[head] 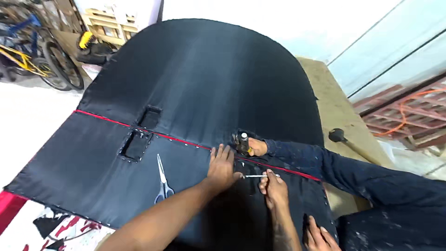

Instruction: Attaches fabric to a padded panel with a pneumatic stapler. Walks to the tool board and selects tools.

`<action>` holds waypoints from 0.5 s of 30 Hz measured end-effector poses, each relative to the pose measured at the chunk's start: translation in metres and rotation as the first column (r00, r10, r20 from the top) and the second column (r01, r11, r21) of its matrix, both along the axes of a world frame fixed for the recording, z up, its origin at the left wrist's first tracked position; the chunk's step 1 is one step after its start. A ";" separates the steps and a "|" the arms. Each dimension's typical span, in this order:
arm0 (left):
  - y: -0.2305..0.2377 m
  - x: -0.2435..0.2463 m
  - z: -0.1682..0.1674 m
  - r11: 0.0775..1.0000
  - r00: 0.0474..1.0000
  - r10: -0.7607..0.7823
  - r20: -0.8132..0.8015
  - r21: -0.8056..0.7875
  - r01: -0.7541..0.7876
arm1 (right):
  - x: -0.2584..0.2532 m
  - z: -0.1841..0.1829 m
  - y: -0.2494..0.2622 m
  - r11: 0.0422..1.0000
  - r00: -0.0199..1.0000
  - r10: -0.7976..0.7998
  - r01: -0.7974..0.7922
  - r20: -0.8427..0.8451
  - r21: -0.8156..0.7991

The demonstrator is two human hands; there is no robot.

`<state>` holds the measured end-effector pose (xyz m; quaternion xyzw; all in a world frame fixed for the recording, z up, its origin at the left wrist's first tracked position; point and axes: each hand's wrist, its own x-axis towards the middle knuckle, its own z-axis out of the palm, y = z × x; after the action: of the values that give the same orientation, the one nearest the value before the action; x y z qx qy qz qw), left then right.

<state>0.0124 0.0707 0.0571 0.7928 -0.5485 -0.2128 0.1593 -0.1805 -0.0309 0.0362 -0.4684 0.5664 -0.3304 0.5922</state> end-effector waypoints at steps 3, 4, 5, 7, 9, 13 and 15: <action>0.103 0.034 0.026 0.972 0.989 0.143 0.022 -0.193 -0.136 | -0.010 0.029 0.017 0.996 0.999 0.052 -0.050 0.017 -0.069; 0.142 0.049 0.027 0.948 0.970 0.240 0.039 -0.223 -0.226 | -0.012 0.040 0.032 0.993 0.994 0.056 -0.046 0.091 -0.108; 0.177 0.062 0.023 0.921 0.939 0.336 0.071 -0.236 -0.311 | -0.012 0.049 0.049 0.988 0.986 0.060 -0.036 0.155 -0.153; 0.230 0.077 0.010 0.894 0.891 0.436 0.129 -0.181 -0.411 | 0.000 0.058 0.084 0.974 0.976 0.088 -0.042 0.198 -0.222; 0.253 0.078 0.008 0.928 0.921 0.373 0.109 -0.043 -0.370 | 0.025 0.054 0.116 0.966 0.971 0.149 -0.103 0.184 -0.239; 0.239 0.083 0.012 0.997 0.997 0.060 0.054 0.052 -0.063 | 0.053 0.063 0.116 0.875 0.975 0.182 -0.220 -0.128 -0.431; 0.237 0.095 0.017 0.994 0.991 -0.077 0.113 0.083 0.067 | 0.057 0.077 0.089 0.758 0.924 0.063 -0.291 -0.378 -0.584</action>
<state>0.1078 0.3077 0.0745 0.7891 -0.5762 -0.1936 0.0881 -0.1232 0.0581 0.1130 -0.7403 0.4678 -0.3574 0.3245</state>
